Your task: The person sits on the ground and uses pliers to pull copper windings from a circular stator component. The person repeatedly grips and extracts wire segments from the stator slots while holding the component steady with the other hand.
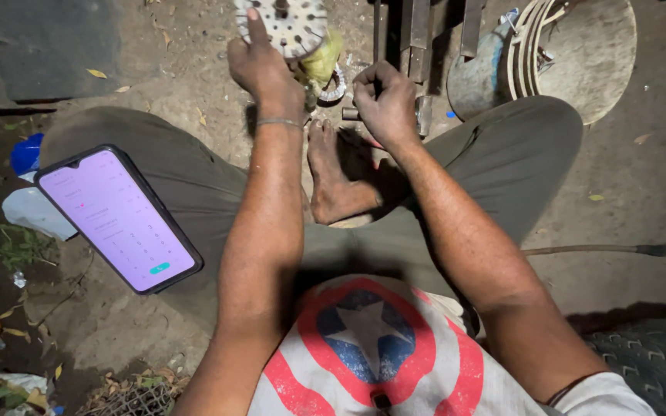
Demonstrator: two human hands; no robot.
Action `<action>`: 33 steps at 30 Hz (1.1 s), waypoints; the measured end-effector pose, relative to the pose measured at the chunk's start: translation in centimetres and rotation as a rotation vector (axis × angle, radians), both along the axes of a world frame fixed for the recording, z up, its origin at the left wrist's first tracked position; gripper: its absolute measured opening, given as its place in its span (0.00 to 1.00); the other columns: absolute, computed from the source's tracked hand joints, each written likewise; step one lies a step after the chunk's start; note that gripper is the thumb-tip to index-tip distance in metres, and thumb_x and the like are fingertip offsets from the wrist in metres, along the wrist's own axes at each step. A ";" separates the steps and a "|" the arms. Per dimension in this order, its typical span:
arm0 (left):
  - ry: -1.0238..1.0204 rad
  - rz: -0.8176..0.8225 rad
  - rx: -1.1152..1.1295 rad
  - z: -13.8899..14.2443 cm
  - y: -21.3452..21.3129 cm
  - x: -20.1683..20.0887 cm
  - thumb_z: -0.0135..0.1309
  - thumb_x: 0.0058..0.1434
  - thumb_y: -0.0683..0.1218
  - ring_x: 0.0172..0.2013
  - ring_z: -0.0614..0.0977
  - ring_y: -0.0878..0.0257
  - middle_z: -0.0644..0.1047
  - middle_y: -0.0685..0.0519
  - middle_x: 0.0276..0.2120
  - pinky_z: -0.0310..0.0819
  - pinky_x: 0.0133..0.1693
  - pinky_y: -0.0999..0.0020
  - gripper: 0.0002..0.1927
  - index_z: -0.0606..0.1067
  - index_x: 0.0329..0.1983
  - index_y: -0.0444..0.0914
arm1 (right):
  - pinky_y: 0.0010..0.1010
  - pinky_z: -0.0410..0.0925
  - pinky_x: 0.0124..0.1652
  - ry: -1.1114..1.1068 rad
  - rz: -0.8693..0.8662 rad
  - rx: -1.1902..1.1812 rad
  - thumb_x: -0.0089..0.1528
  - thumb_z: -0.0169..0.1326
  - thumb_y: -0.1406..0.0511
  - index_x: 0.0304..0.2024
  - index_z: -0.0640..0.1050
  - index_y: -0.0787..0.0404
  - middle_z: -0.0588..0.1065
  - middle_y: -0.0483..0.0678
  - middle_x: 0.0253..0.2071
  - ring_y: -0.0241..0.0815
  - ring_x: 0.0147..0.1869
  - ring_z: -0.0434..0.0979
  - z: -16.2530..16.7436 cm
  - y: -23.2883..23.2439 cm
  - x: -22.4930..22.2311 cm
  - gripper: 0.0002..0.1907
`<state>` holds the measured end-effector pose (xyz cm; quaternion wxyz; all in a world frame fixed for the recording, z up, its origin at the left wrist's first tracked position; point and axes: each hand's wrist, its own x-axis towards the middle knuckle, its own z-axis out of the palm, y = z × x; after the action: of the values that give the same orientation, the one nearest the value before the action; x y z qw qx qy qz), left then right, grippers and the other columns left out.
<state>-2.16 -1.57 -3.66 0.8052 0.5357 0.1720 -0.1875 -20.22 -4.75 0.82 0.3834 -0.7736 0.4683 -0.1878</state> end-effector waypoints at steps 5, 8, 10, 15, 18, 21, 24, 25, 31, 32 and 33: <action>0.044 -0.007 -0.030 1.0 1.3 1.7 0.58 0.59 0.53 0.28 0.81 0.61 0.78 0.50 0.28 0.82 0.31 0.60 0.17 0.69 0.32 0.35 | 0.37 0.73 0.39 0.101 0.114 -0.244 0.56 0.61 0.69 0.31 0.82 0.64 0.81 0.55 0.31 0.49 0.36 0.83 -3.4 -2.0 0.1 0.03; -0.027 0.047 -0.093 1.3 1.4 1.8 0.61 0.62 0.50 0.32 0.80 0.63 0.77 0.51 0.33 0.80 0.34 0.63 0.16 0.71 0.35 0.34 | 0.37 0.75 0.41 0.136 -0.010 -0.117 0.55 0.60 0.67 0.34 0.84 0.62 0.81 0.55 0.32 0.51 0.37 0.85 -5.2 -3.3 2.2 0.06; -0.072 0.048 -0.195 1.3 1.2 1.6 0.63 0.62 0.50 0.31 0.79 0.65 0.78 0.54 0.31 0.79 0.34 0.65 0.15 0.72 0.34 0.36 | 0.37 0.75 0.42 0.122 0.003 -0.156 0.54 0.60 0.68 0.40 0.83 0.62 0.81 0.55 0.35 0.51 0.39 0.85 -5.3 -3.4 4.3 0.11; -0.188 0.013 -0.215 1.1 1.0 1.3 0.64 0.64 0.49 0.26 0.64 0.70 0.64 0.61 0.25 0.62 0.27 0.67 0.22 0.62 0.27 0.40 | 0.37 0.74 0.44 -0.069 0.036 -0.258 0.54 0.62 0.69 0.50 0.78 0.65 0.80 0.55 0.41 0.51 0.43 0.83 -1.4 -2.3 5.7 0.20; -0.263 -0.008 -0.251 1.1 0.8 1.1 0.65 0.64 0.47 0.27 0.64 0.70 0.64 0.62 0.25 0.62 0.30 0.68 0.21 0.63 0.27 0.40 | 0.35 0.75 0.45 -0.167 0.065 -0.263 0.59 0.61 0.70 0.47 0.78 0.62 0.80 0.52 0.42 0.48 0.44 0.84 2.7 -1.7 5.3 0.13; -0.294 -0.050 -0.204 1.3 0.4 0.9 0.65 0.64 0.47 0.27 0.62 0.71 0.64 0.62 0.25 0.59 0.29 0.69 0.21 0.63 0.27 0.40 | 0.36 0.74 0.49 -0.223 0.257 -0.455 0.60 0.62 0.72 0.47 0.78 0.62 0.78 0.54 0.44 0.51 0.49 0.82 5.5 -0.8 5.2 0.13; -0.337 -0.071 -0.152 1.3 0.0 0.3 0.65 0.64 0.46 0.27 0.61 0.71 0.63 0.63 0.24 0.56 0.29 0.70 0.21 0.63 0.25 0.40 | 0.38 0.73 0.47 -0.216 0.295 -0.448 0.60 0.64 0.71 0.48 0.78 0.64 0.77 0.55 0.43 0.53 0.47 0.80 6.0 0.5 5.6 0.15; -0.371 -0.083 -0.121 1.3 -0.1 0.2 0.65 0.64 0.45 0.27 0.61 0.71 0.62 0.63 0.24 0.56 0.29 0.70 0.22 0.63 0.25 0.40 | 0.38 0.73 0.47 -0.222 0.285 -0.430 0.59 0.64 0.70 0.47 0.78 0.65 0.77 0.55 0.42 0.54 0.46 0.80 5.8 0.8 6.0 0.14; -0.583 -0.168 0.039 1.6 0.3 -0.5 0.67 0.63 0.44 0.29 0.59 0.70 0.60 0.63 0.25 0.57 0.30 0.70 0.24 0.61 0.25 0.39 | 0.36 0.73 0.43 -0.224 0.141 -0.357 0.60 0.63 0.69 0.39 0.80 0.63 0.79 0.53 0.38 0.49 0.41 0.82 3.3 0.6 7.3 0.07; -0.615 -0.195 0.055 1.6 0.3 -0.4 0.67 0.63 0.44 0.29 0.60 0.70 0.60 0.62 0.25 0.58 0.31 0.70 0.23 0.62 0.25 0.38 | 0.36 0.73 0.43 -0.229 0.133 -0.378 0.60 0.62 0.70 0.38 0.80 0.63 0.79 0.53 0.38 0.49 0.42 0.82 2.9 0.4 7.3 0.05; -0.605 -0.197 0.074 1.6 0.4 -0.5 0.67 0.63 0.44 0.29 0.59 0.70 0.59 0.62 0.25 0.57 0.31 0.70 0.24 0.61 0.25 0.38 | 0.36 0.73 0.42 -0.204 0.133 -0.386 0.60 0.62 0.70 0.37 0.79 0.64 0.79 0.53 0.37 0.47 0.41 0.81 2.5 0.2 7.3 0.05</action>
<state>-2.62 -1.17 -2.03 0.7778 0.6101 -0.1213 -0.0902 -12.88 -4.59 3.30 0.2853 -0.8387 0.3306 -0.3253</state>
